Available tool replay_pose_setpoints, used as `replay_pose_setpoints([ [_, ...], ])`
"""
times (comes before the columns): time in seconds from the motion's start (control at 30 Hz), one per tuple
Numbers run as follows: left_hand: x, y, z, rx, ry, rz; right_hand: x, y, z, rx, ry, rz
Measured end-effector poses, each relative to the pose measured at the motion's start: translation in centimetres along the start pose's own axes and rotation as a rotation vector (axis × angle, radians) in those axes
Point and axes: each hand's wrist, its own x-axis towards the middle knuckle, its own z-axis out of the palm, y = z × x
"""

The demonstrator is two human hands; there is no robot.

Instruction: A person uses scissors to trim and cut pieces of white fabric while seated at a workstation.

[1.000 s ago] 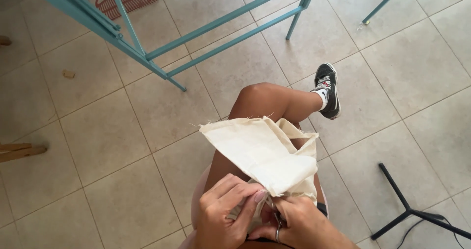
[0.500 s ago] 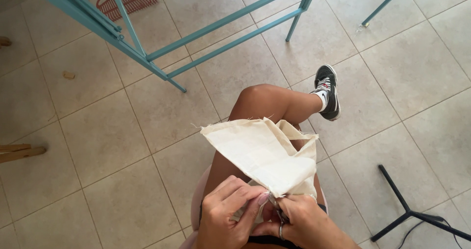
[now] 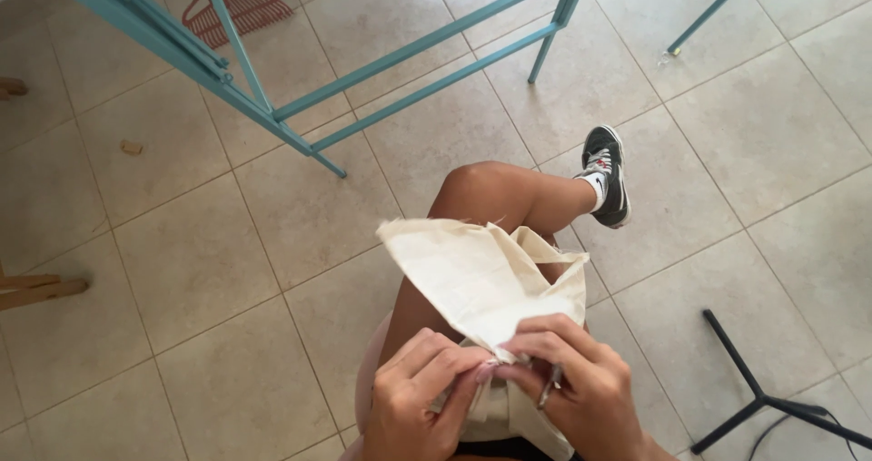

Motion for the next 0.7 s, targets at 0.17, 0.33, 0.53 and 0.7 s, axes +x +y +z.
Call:
replay_pose_setpoints([
  [0.17,-1.4,-1.2,-1.5,0.126,-0.006,-0.082,-0.1,1.9,-1.7,0.031,0.175,0.089],
  [0.33,-0.6,-0.4,-3.5,-0.033,0.079,-0.151,-1.0,2.4,0.9,0.17,0.065,0.123],
  [0.53,1.5,0.7,-8.3,-0.13,0.005,-0.051,0.1,3.7,6.0,0.328,-0.222,0.39],
  [0.7,4.4,3.6,-9.3,-0.171,-0.486,0.023,7.2,-6.5,7.9,0.512,0.718,0.573],
])
